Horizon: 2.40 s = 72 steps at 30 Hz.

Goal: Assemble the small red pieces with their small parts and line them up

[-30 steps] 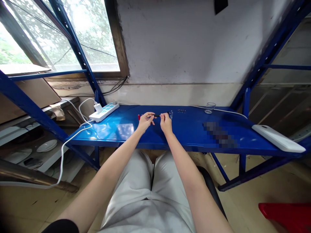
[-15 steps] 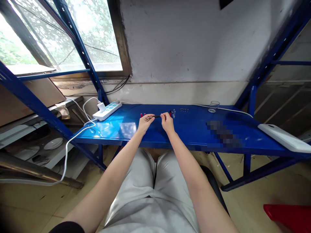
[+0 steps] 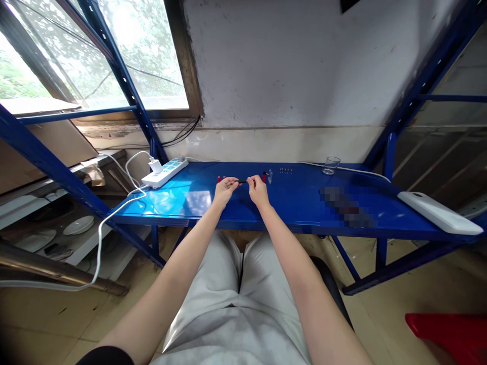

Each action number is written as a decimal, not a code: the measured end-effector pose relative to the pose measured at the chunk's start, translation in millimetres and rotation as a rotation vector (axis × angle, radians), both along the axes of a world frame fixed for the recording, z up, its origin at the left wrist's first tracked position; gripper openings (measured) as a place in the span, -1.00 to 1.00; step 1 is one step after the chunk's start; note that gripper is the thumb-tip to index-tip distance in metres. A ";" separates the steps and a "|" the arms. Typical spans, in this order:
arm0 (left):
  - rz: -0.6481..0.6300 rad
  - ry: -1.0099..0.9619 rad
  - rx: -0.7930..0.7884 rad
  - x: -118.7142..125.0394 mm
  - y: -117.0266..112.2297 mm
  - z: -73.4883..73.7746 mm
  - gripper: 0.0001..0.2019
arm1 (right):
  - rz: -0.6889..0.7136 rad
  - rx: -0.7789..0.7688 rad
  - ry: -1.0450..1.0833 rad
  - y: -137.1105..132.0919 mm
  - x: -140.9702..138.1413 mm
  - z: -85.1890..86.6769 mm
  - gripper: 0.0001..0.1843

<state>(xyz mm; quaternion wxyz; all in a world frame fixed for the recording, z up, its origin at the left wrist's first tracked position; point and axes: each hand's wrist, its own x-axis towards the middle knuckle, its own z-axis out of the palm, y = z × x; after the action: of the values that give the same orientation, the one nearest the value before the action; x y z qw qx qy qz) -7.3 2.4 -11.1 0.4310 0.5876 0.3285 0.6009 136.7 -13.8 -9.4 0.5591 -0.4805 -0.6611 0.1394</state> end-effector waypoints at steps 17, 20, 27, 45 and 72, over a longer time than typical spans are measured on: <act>0.034 0.076 -0.021 0.6 -2.5 -2.9 -0.79 | 0.003 -0.002 -0.034 -4.6 -2.7 4.2 -0.59; 0.044 0.110 -0.007 -0.2 -4.3 -2.3 -0.79 | 0.009 -0.002 -0.035 -3.8 -2.8 3.3 -0.59; 0.061 0.133 -0.034 0.0 -6.7 -0.8 -0.74 | 0.023 -0.016 -0.046 -3.8 -2.9 2.3 -0.58; 0.059 0.116 -0.049 -1.2 0.6 -6.4 -0.71 | 0.061 -0.021 -0.030 -4.3 -2.5 2.4 -0.63; 0.083 0.148 0.014 -3.8 -1.8 -3.9 -0.84 | 0.115 -0.087 0.084 -4.7 -1.1 3.5 -0.64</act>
<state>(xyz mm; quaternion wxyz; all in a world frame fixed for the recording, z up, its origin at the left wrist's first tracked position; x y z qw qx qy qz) -11.1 0.6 -15.0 0.3759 0.6193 0.3793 0.5756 135.7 -18.5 -5.9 0.5562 -0.4593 -0.6569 0.2197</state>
